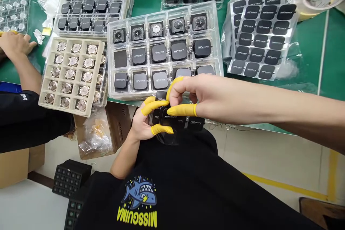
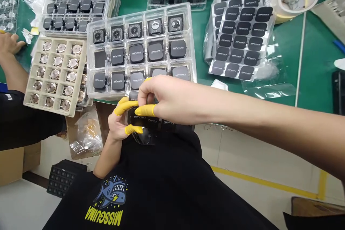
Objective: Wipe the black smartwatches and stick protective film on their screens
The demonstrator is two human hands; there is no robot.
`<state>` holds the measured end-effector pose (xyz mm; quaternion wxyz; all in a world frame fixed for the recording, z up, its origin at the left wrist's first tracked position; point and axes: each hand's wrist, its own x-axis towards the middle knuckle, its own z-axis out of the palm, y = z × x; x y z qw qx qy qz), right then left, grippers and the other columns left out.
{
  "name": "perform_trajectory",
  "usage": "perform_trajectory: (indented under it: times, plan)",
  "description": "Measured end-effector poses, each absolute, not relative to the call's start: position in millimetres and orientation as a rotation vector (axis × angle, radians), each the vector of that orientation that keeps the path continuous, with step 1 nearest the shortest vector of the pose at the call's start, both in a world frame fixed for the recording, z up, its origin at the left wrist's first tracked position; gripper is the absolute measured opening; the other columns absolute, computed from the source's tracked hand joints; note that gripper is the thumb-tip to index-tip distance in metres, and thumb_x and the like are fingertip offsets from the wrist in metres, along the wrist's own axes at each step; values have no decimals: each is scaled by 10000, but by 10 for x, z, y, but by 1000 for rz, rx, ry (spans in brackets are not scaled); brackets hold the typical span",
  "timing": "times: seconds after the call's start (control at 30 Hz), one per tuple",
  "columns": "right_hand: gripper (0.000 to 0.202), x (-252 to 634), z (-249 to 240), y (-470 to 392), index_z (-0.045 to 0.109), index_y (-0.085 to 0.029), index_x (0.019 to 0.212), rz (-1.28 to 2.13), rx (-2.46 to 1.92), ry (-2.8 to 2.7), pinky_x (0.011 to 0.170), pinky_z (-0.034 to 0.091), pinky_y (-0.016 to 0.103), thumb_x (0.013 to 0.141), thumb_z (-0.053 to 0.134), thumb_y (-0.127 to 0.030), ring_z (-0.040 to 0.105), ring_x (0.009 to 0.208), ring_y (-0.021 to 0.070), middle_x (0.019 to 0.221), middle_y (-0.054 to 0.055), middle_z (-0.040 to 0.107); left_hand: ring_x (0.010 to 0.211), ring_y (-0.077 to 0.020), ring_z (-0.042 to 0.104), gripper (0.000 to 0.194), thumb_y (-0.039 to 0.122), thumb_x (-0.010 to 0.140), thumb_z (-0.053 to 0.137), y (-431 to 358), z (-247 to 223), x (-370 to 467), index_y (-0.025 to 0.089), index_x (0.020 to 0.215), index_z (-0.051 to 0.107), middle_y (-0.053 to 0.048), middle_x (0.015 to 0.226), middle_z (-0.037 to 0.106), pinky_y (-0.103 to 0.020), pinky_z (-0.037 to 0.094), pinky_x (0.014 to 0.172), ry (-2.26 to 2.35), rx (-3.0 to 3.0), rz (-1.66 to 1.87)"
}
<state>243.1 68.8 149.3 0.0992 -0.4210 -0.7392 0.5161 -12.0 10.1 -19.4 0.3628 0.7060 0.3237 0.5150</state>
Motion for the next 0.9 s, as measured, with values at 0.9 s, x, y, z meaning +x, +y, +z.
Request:
perform_trajectory:
  times: [0.9]
  plan:
    - [206,2407,1420,697,781,-262,894,1571,-1221,-2122,526,383,314,1032,860,-393,580,595,131,816,-9,747,1234,-328,825,888,750,694,1068,67,-276,-155,326,1435,826,-90,1277,862,-485,704,1130,897,1820,1304]
